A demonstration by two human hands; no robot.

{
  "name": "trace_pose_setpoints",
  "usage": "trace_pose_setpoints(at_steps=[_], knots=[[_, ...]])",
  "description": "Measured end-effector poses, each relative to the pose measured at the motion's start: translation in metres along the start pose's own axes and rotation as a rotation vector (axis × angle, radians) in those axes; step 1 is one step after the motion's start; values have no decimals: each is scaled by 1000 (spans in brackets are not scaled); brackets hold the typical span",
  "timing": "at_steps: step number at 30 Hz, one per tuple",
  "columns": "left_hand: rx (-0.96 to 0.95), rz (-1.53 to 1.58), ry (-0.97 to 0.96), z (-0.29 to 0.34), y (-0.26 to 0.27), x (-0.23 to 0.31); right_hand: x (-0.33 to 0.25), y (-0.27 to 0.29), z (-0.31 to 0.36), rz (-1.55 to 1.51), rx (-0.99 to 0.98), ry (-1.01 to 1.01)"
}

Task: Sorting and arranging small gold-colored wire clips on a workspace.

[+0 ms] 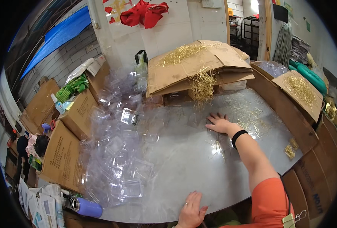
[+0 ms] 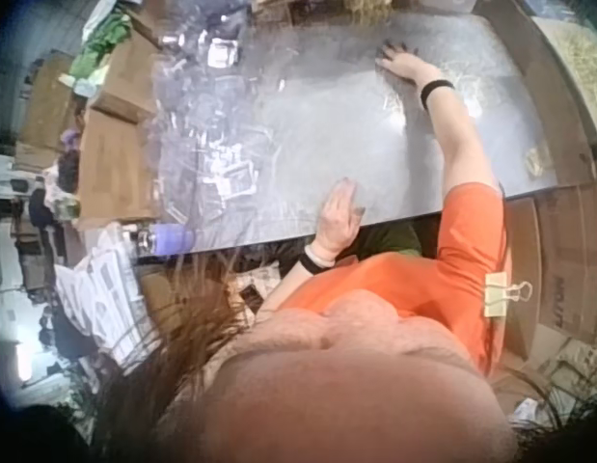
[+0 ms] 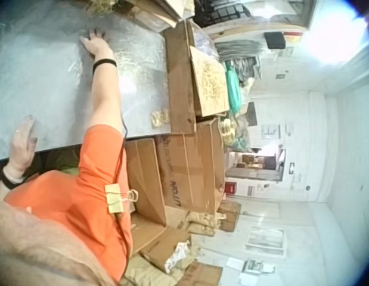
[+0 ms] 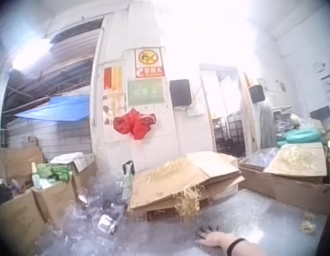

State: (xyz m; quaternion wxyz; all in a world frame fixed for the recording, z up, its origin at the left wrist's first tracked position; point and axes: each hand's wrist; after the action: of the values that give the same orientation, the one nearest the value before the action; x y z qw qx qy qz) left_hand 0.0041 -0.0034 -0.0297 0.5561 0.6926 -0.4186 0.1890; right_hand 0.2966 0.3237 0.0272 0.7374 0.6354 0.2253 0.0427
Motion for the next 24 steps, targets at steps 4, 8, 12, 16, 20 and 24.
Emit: trace_pose_setpoints(at_steps=[4,8,12,16,20,24], knots=[[10,6,-31,-6,4,5,-34,-30,38,109,-54,213],[21,-11,-77,-14,7,16,-72,-56,115,198,43,394],[42,-47,-89,-14,7,16,-111,-78,156,196,70,565],[72,-97,-125,-17,7,18,-124,-61,134,248,180,589],[68,-91,-130,-17,4,19,-89,-43,39,249,277,341],[48,-84,-115,-17,8,20,-92,-22,-12,467,301,199]])
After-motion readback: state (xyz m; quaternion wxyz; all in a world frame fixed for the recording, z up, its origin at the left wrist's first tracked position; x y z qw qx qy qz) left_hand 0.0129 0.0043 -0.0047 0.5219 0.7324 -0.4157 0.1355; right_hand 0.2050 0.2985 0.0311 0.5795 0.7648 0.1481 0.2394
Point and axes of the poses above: each hand's wrist, its own z-axis away from the middle knuckle, its own y-axis out of the back of the hand, x = y × z, and after that the axes turned 13 degrees about y, right-handed
